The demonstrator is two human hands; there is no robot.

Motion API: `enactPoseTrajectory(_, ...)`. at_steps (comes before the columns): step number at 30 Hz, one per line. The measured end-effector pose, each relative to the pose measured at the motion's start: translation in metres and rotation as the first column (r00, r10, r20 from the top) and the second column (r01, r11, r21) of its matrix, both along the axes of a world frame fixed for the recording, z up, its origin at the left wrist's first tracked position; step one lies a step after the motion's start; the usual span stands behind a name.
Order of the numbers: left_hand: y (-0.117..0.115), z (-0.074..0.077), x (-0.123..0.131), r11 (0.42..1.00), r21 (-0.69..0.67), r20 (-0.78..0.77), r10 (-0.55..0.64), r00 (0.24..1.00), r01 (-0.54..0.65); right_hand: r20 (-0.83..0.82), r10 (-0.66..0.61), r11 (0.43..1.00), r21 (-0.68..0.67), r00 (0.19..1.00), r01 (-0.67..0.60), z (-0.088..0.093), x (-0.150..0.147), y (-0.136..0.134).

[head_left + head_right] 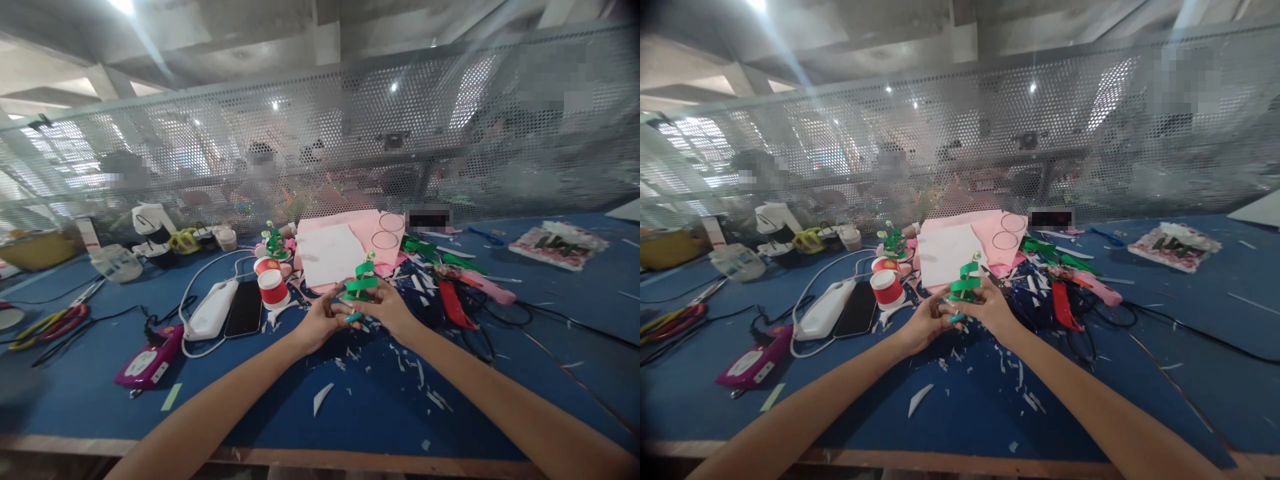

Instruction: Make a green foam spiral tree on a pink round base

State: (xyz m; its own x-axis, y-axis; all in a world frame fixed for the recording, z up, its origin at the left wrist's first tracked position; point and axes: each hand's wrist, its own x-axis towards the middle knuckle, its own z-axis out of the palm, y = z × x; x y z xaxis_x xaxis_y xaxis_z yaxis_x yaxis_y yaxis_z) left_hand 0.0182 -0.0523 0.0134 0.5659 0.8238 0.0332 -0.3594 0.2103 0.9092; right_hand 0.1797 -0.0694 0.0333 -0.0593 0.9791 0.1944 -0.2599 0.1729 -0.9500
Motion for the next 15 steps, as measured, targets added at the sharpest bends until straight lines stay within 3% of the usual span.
enactPoseTrajectory(15,-0.003,0.0071,-0.0011,0.989,0.146,-0.06,0.022,0.998,-0.013,0.055,-0.03,0.999,-0.038,0.998,0.032,-0.0061,-0.0027,0.0027)
